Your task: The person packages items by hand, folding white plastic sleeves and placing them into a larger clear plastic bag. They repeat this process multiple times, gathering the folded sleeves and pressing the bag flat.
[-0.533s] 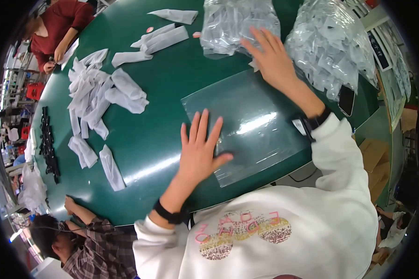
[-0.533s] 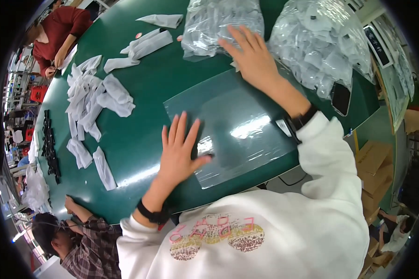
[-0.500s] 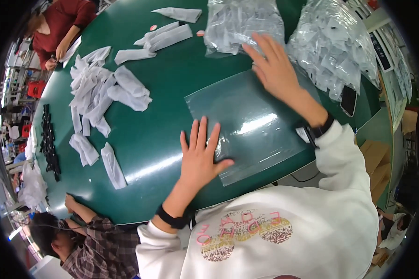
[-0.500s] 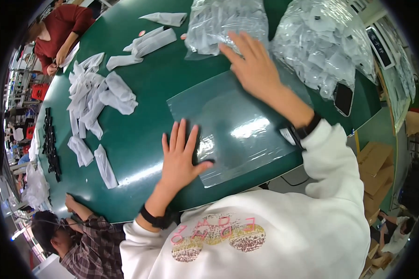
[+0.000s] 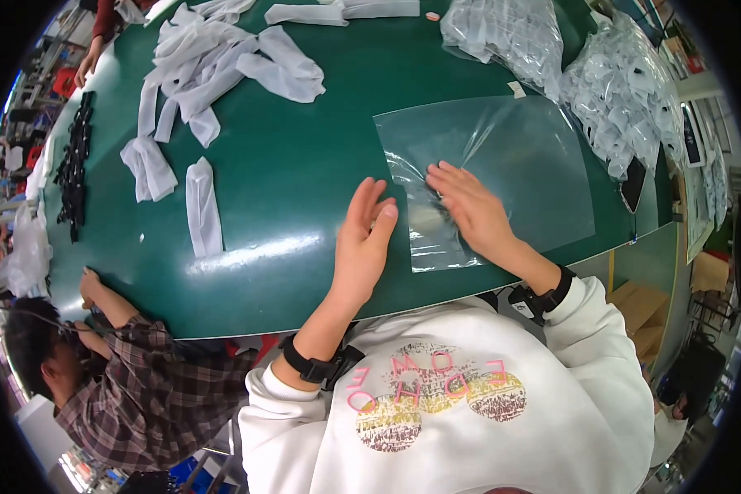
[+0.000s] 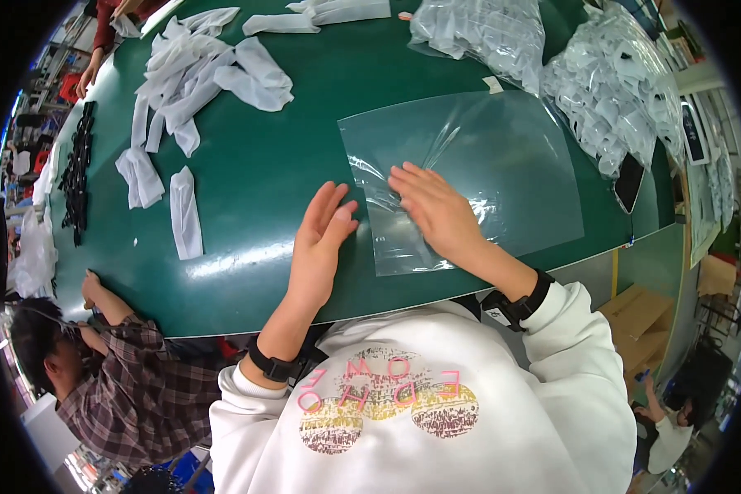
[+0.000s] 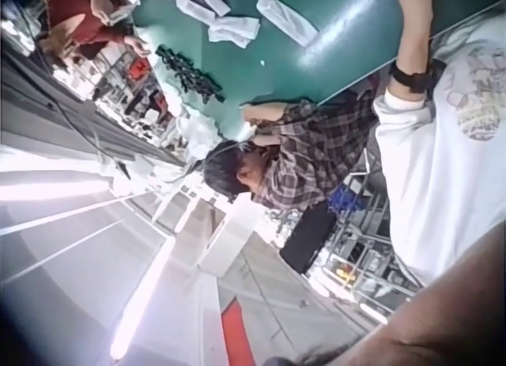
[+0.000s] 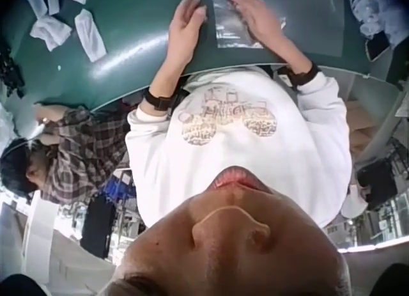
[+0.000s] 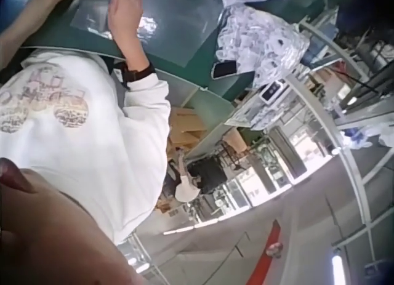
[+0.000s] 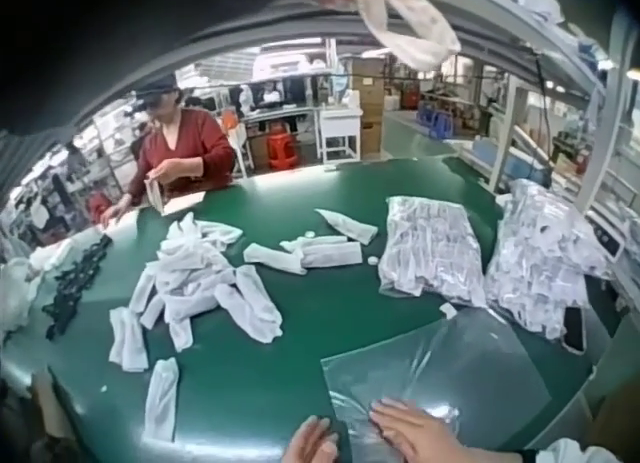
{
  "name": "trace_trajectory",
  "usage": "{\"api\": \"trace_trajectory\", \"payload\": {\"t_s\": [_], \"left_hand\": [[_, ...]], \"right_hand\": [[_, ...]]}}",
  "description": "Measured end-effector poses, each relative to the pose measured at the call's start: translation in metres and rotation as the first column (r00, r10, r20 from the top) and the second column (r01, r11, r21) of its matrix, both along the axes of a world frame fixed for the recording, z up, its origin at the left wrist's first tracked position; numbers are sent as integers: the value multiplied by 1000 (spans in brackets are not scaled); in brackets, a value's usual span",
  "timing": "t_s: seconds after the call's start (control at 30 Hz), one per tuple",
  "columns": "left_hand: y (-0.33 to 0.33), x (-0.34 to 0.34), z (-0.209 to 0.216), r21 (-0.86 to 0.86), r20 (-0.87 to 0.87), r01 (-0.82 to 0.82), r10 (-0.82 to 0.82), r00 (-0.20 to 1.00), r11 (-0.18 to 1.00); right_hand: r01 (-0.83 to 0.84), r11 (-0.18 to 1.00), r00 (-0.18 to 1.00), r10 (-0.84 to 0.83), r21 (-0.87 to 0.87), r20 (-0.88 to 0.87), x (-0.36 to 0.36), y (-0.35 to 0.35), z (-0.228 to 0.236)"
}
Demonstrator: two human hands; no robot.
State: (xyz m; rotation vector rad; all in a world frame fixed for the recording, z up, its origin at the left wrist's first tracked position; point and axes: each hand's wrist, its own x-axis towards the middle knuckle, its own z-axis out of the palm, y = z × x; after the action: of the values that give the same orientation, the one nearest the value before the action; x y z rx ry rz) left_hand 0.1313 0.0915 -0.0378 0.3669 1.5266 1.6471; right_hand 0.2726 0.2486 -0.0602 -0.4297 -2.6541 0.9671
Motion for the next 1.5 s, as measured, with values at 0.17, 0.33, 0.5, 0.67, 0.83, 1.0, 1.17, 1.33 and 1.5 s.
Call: {"api": "trace_trajectory", "payload": {"t_s": [0.17,0.33,0.5,0.67,0.83,1.0,1.17,1.33,1.5], "left_hand": [[26,-4,-5,-133,276,260,-216,937,956],[37,0,-16,-85,245,245,-218,945,966],[48,8,-7,-273,-441,298,-394,806,915],[39,-15,-9,-313,-586,184,-342,734,932],[10,-65,-4,-407,-673,2,-301,676,913],[-81,-164,3,-88,-995,-554,-42,96,828],[-103,-178,-27,-371,-927,-550,-262,268,748],[-80,-151,-8,-300,-940,-488,-341,5,820],[-101,-140,-16,-384,-922,-455,-355,152,803]], "right_hand": [[90,930,988,-129,-356,-90,-6,-8,9],[129,914,969,-199,-386,-149,-11,-5,15],[164,928,981,-119,-334,150,-24,9,25],[329,812,944,-298,-482,142,-23,22,6],[382,849,918,-395,-366,41,-21,56,-4],[586,808,805,-572,65,-157,-26,123,11],[-4,890,981,92,457,-169,-190,52,70],[-123,730,990,135,672,35,-271,22,8],[-48,626,998,69,778,6,-257,33,-5]]}}
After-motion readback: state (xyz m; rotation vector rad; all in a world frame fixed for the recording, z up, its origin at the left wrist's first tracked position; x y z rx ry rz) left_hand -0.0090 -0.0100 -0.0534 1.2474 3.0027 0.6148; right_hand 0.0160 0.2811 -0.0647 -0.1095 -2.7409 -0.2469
